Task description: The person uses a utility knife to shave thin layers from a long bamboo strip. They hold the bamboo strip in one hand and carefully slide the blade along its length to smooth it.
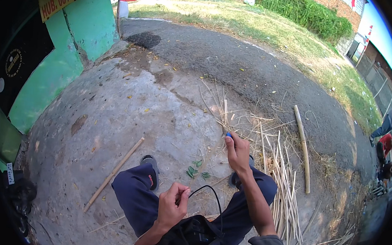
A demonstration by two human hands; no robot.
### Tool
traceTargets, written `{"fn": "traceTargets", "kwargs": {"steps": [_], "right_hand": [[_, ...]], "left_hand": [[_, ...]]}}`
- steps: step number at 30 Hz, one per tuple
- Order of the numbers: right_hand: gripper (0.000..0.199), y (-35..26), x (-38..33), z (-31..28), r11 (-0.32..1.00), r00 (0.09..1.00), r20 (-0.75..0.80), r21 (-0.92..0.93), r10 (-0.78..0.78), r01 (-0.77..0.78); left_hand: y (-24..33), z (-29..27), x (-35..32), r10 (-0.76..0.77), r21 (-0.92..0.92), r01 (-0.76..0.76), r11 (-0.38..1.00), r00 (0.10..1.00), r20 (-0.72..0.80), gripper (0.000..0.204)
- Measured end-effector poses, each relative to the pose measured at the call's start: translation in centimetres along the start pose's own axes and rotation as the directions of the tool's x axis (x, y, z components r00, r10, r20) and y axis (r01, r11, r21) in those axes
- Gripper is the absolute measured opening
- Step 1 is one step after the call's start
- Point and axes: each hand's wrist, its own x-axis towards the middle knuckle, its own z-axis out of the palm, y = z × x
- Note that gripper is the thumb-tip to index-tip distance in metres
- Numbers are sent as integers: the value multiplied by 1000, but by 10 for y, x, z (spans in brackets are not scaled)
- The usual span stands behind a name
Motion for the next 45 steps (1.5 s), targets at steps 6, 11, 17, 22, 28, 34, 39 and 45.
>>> {"fn": "traceTargets", "kwargs": {"steps": [6, 11, 17, 22, 28, 34, 39, 45], "right_hand": [[56, 46, 28, -17, 939, 958, -177, 302, 226, -166], [53, 39, 23, -26, 764, 890, -41, 532, 454, -366], [37, 13, 19, -28, 609, 895, 163, 682, 415, -406], [30, 18, 19, -28, 654, 895, 166, 630, 414, -419], [25, 19, 15, -38, 558, 878, 258, 691, 404, -460], [26, -1, 6, -22, 616, 859, 383, 599, 341, -512], [28, -5, 2, -16, 640, 863, 414, 587, 289, -496], [34, -21, 4, -14, 695, 895, 340, 568, 290, -441]], "left_hand": [[0, -8, -4, -18, -7, 19, 1000, 999, 46, 9], [-8, -15, -7, -40, 37, 39, 999, 999, 35, 9], [-8, -15, -8, 15, 86, -15, 996, 1000, 2, 9], [-9, -14, -8, 32, 135, -36, 990, 999, 29, 11], [-16, -33, 4, -182, 139, 150, 979, 948, 260, 20], [-2, -21, 44, -75, 33, 69, 997, 963, 258, 38], [6, 21, 83, -88, -67, 114, 991, 947, 307, 28], [6, 28, 90, -146, -130, 182, 975, 957, 252, 22]]}}
